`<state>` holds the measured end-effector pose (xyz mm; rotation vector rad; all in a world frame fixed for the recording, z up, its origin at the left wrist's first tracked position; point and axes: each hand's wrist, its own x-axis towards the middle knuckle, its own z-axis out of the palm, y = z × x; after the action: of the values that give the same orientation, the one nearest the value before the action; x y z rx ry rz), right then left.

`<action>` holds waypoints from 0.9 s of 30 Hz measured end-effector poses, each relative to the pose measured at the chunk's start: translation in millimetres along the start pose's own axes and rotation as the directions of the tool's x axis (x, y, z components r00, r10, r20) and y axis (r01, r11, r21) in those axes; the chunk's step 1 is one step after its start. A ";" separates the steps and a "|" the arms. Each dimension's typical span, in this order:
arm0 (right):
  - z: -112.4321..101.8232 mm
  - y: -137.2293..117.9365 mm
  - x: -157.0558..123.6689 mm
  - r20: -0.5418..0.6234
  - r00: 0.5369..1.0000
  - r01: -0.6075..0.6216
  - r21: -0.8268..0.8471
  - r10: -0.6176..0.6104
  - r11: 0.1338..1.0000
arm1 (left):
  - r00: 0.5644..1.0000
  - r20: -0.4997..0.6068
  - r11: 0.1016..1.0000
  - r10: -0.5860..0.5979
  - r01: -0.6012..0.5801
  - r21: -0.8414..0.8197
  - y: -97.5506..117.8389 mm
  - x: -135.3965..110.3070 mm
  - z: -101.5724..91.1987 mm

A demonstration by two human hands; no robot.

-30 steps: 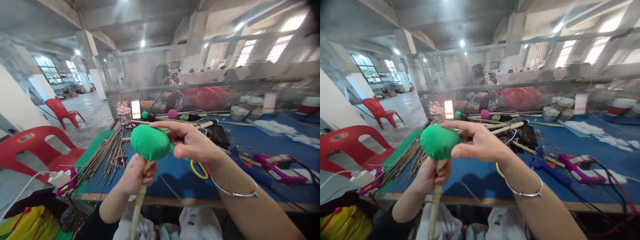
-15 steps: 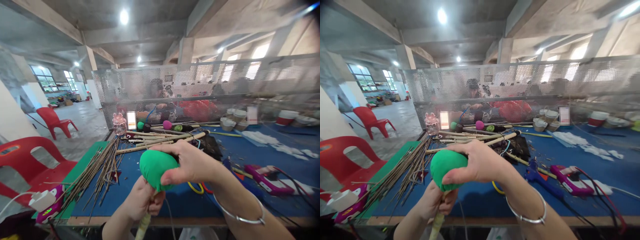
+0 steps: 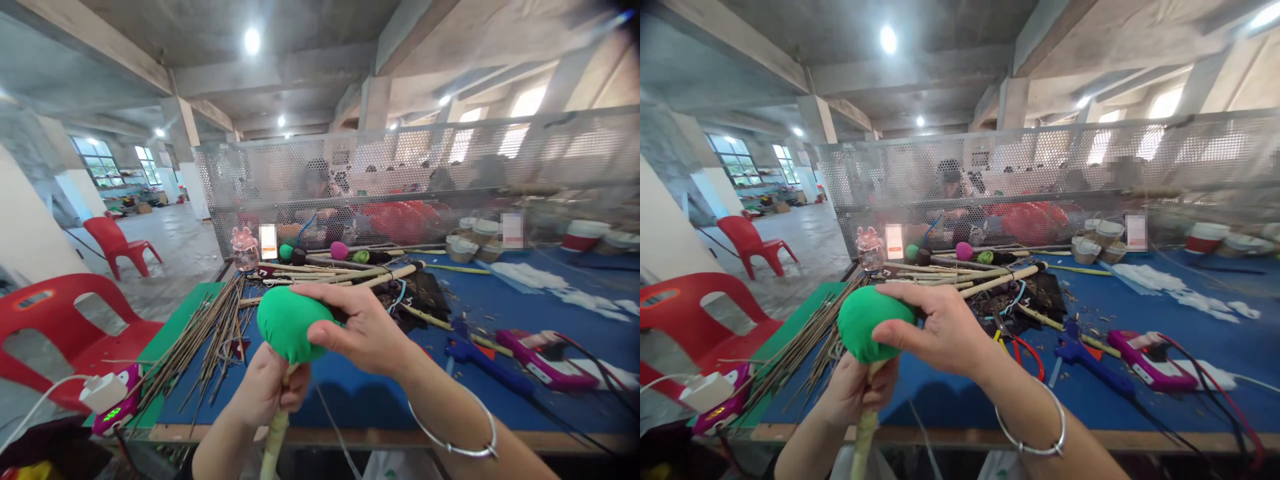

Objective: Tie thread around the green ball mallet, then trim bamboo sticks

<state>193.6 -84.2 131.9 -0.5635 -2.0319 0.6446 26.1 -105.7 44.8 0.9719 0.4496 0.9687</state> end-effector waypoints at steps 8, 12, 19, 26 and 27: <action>-37.4 50.5 -13.8 0.226 0.945 -0.214 -0.110 0.234 0.971 | 0.999 0.037 0.990 0.009 -0.014 0.141 36.9 -9.3 12.8; -47.2 45.3 24.7 0.440 0.878 0.028 -0.442 0.190 0.896 | 0.971 0.033 0.922 -0.237 0.214 0.324 5.1 -2.4 38.1; -12.4 -12.9 16.7 0.564 0.803 0.442 -0.780 0.192 0.444 | 0.979 -0.172 0.857 -0.108 0.179 0.483 -43.2 2.0 29.7; 16.9 -14.0 -7.6 0.517 0.789 0.304 -0.798 0.332 0.521 | 0.959 -0.253 0.863 -0.130 0.235 0.447 -53.4 4.9 14.6; 15.0 -11.4 -11.0 0.506 0.807 0.296 -0.792 0.303 0.535 | 0.942 -0.298 0.873 -0.153 0.270 0.406 -49.4 3.4 10.9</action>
<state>184.5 -103.0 125.5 -1.0194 -2.9426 -0.3487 59.4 -118.5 8.8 1.1780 1.0121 0.8052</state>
